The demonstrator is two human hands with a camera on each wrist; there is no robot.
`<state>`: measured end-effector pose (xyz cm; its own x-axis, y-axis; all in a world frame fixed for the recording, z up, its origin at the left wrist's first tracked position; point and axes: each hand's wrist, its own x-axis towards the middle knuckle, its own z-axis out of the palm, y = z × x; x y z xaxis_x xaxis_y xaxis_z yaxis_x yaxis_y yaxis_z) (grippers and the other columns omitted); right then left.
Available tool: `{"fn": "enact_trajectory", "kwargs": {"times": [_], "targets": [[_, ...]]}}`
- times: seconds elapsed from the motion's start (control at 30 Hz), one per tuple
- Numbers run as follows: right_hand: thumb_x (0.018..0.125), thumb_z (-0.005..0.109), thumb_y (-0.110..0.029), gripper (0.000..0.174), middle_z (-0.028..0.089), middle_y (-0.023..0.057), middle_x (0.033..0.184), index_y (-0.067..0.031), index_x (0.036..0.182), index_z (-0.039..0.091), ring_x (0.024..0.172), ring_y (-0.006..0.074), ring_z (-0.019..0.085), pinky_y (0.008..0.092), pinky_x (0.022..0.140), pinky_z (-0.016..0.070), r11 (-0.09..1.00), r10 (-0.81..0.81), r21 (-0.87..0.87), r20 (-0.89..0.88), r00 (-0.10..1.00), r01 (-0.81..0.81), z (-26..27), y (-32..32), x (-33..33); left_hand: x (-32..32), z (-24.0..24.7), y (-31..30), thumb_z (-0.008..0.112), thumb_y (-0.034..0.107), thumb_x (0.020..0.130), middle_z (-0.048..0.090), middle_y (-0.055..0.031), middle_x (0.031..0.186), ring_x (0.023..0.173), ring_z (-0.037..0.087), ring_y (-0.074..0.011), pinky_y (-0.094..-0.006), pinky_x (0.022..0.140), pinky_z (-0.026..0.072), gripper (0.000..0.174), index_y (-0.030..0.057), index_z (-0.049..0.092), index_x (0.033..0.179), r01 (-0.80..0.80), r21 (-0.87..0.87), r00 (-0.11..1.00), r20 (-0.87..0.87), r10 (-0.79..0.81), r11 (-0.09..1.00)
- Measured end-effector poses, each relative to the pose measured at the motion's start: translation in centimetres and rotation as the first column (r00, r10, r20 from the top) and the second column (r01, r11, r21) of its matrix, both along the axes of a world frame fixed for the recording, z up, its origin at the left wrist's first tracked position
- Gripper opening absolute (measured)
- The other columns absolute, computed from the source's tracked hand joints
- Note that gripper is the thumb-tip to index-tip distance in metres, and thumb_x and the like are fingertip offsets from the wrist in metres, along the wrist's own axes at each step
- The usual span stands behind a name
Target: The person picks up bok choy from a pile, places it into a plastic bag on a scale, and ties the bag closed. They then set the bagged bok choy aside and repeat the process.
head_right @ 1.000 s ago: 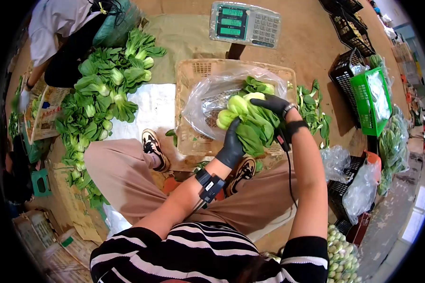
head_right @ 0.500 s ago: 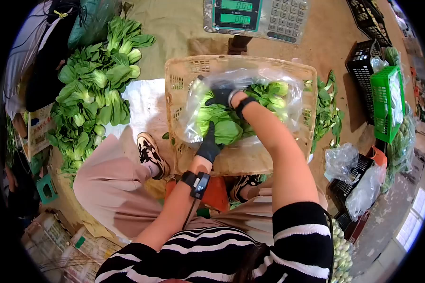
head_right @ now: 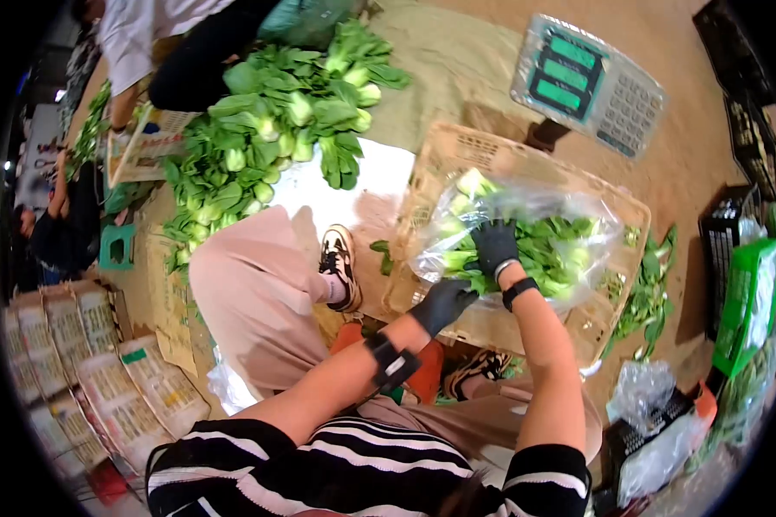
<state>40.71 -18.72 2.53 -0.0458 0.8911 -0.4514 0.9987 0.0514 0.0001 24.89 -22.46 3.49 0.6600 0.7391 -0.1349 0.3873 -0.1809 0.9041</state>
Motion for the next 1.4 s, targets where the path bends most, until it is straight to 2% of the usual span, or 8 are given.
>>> {"fn": "enact_trajectory", "kwargs": {"times": [0.17, 0.3, 0.47, 0.6, 0.77, 1.23, 1.3, 1.4], "targets": [[0.059, 0.064, -0.052, 0.068, 0.045, 0.0095, 0.121, -0.0189, 0.116, 0.049, 0.121, 0.0373, 0.028, 0.0607, 0.094, 0.0174, 0.981, -0.018, -0.191, -0.021, 1.000, 0.014, 4.0, 1.2, -0.8, -8.1, 21.9, 9.2, 0.048, 0.014, 0.084, 0.054, -0.0166, 0.109, 0.098, 0.055, -0.0235, -0.0344, 0.086, 0.0427, 0.040, 0.0032, 0.040, 0.122, 0.251, -0.799, 0.956, 0.292, -0.014, 0.546], [0.066, 0.062, -0.039, 0.039, 0.057, 0.0124, 0.098, -0.0134, 0.095, 0.060, 0.095, 0.0321, 0.051, 0.0495, 0.079, 0.0379, 0.885, 0.081, 0.466, -0.182, 0.980, 0.014, 7.0, -0.4, -0.9, -17.6, 26.6, 19.3, 0.049, 0.016, 0.085, 0.060, -0.0127, 0.093, 0.085, 0.058, -0.0181, -0.0312, 0.079, 0.0458, 0.035, -0.0013, 0.046, 0.116, -0.061, -0.334, 0.964, 0.225, 0.142, 0.941], [0.072, 0.060, -0.028, 0.023, 0.060, 0.0138, 0.069, -0.0072, 0.082, 0.065, 0.069, 0.0279, 0.060, 0.0325, 0.061, 0.0460, 0.957, -0.212, 0.089, -0.440, 0.873, 0.277, 15.2, 0.8, -1.1, -16.2, 11.9, 34.7, 0.054, 0.009, 0.078, 0.060, -0.0127, 0.099, 0.087, 0.058, -0.0211, -0.0297, 0.078, 0.0452, 0.027, 0.0036, 0.056, 0.105, -0.003, 0.293, 0.972, -0.224, 0.072, 0.956], [0.082, 0.052, -0.009, 0.018, 0.062, 0.0131, 0.090, 0.0014, 0.095, 0.058, 0.086, 0.0202, 0.059, 0.0298, 0.075, 0.0451, 0.805, -0.430, -0.418, -0.900, -0.070, 0.421, 19.2, 4.3, -4.8, -9.0, -3.0, 39.7, 0.049, 0.002, 0.070, 0.057, -0.0141, 0.096, 0.088, 0.054, -0.0307, -0.0364, 0.080, 0.0422, 0.030, 0.0060, 0.057, 0.098, 0.432, 0.532, 0.885, -0.405, -0.229, 0.728], [0.084, 0.048, -0.011, 0.030, 0.056, 0.0157, 0.104, 0.0042, 0.110, 0.048, 0.096, 0.0241, 0.055, 0.0330, 0.082, 0.0437, 0.724, -0.405, -0.576, -0.801, -0.442, 0.379, 15.7, 12.3, -10.9, -8.3, -14.8, 43.4, 0.042, 0.013, 0.077, 0.057, -0.0108, 0.093, 0.098, 0.050, -0.0251, -0.0410, 0.085, 0.0342, 0.023, 0.0087, 0.059, 0.093, 0.495, 0.834, 0.782, -0.550, 0.294, 0.242], [0.074, 0.067, -0.021, 0.032, 0.058, 0.0040, 0.085, -0.0045, 0.099, 0.054, 0.072, 0.0144, 0.055, 0.0286, 0.063, 0.0452, 0.284, -0.291, -0.714, -0.700, -0.652, 0.640, -2.9, 26.1, -12.7, -8.2, -4.4, 48.4, 0.067, 0.031, 0.070, 0.063, -0.0088, 0.091, 0.080, 0.058, -0.0178, -0.0282, 0.071, 0.0452, 0.043, 0.0023, 0.058, 0.101, 0.334, -0.498, 0.934, 0.064, -0.350, 0.800], [0.073, 0.067, -0.021, 0.032, 0.058, 0.0043, 0.085, -0.0042, 0.098, 0.054, 0.072, 0.0149, 0.056, 0.0287, 0.063, 0.0452, 0.201, -0.304, -0.770, -0.636, -0.709, 0.605, -4.4, 25.9, -12.6, -5.8, -8.9, 49.9, 0.069, 0.031, 0.063, 0.060, -0.0108, 0.086, 0.080, 0.057, -0.0246, -0.0366, 0.074, 0.0431, 0.044, 0.0082, 0.058, 0.098, 0.168, 0.553, 0.919, -0.388, 0.074, 0.816], [0.072, 0.069, -0.021, 0.034, 0.058, 0.0047, 0.085, -0.0039, 0.098, 0.054, 0.072, 0.0156, 0.056, 0.0287, 0.063, 0.0451, 0.077, -0.288, -0.825, -0.555, -0.780, 0.559, -4.1, 26.5, -13.3, -4.0, -16.3, 49.5, 0.072, 0.031, 0.057, 0.058, -0.0100, 0.088, 0.079, 0.055, -0.0277, -0.0389, 0.069, 0.0428, 0.053, 0.0049, 0.053, 0.099, 0.367, 0.789, 0.730, -0.572, 0.374, 0.492]]}}
